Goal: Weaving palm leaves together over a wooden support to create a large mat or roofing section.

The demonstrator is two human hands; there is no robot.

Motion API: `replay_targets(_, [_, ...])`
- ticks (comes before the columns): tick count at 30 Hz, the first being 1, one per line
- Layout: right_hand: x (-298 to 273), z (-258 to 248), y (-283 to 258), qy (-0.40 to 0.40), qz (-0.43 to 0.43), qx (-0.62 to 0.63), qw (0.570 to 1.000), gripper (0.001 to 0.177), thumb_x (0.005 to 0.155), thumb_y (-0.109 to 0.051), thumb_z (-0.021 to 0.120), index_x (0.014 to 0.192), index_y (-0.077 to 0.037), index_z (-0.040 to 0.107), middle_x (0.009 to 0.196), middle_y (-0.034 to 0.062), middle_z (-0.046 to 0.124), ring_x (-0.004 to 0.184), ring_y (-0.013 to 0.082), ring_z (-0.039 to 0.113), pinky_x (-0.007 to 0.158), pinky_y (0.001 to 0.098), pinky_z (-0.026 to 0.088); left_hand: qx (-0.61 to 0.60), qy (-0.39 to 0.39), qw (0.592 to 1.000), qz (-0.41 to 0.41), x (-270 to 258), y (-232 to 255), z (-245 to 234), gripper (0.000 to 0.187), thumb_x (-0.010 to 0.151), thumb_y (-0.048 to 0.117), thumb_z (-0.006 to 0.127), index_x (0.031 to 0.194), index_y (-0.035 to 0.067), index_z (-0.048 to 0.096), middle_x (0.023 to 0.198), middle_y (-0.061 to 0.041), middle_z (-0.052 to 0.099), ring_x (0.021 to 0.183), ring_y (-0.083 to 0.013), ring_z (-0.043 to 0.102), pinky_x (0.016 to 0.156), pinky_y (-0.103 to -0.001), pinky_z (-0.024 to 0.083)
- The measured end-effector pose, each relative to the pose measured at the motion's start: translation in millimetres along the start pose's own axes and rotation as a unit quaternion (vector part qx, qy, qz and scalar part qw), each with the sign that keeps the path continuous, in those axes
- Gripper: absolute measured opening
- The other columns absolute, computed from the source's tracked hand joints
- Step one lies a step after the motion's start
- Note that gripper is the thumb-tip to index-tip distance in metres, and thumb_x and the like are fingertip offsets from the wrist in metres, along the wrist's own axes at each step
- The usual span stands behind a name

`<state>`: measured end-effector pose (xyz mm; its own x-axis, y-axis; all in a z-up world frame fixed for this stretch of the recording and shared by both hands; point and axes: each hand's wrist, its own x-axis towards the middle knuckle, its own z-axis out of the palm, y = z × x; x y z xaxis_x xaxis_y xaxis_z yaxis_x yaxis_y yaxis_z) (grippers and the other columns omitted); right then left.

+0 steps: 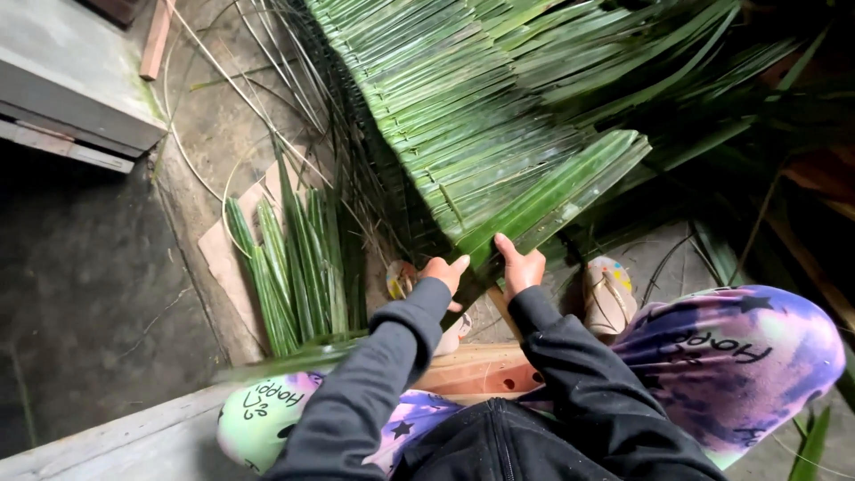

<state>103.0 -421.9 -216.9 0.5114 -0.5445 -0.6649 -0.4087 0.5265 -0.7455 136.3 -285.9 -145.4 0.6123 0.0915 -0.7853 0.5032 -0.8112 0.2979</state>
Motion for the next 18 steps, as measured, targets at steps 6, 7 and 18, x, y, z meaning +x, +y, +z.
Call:
replay_targets(6, [0, 0, -3, 0.014, 0.028, 0.042, 0.999, 0.054, 0.074, -0.021, 0.095, 0.117, 0.002, 0.071, 0.102, 0.0219, 0.073, 0.096, 0.0315, 0.07, 0.082, 0.0525, 0.058, -0.335, -0.004, 0.941, -0.051, 24, 1, 23, 0.076, 0.089, 0.037, 0.084, 0.135, -0.015, 0.052, 0.141, -0.039, 0.043, 0.121, -0.0551, 0.057, 0.074, -0.071, 0.056])
replay_targets(7, [2, 0, -1, 0.016, 0.049, 0.067, 0.996, 0.055, 0.074, -0.019, 0.095, 0.118, 0.002, 0.07, 0.101, 0.0211, 0.072, 0.095, 0.0332, 0.07, 0.082, 0.0555, 0.058, -0.373, -0.014, 0.926, -0.05, 21, 4, 20, 0.076, 0.089, 0.033, 0.084, 0.137, -0.016, 0.05, 0.146, -0.042, 0.037, 0.128, -0.0577, 0.051, 0.075, -0.073, 0.054])
replay_targets(18, [17, 3, 15, 0.03, 0.112, 0.045, 0.992, 0.071, 0.072, -0.019, 0.098, 0.125, 0.009, 0.059, 0.122, 0.0263, 0.064, 0.116, 0.042, 0.063, 0.088, 0.0643, 0.052, -0.412, 0.056, 0.91, 0.002, 116, -36, 83, 0.065, 0.081, 0.029, 0.091, 0.126, -0.007, 0.062, 0.114, -0.026, 0.066, 0.113, -0.0372, 0.067, 0.093, -0.049, 0.054])
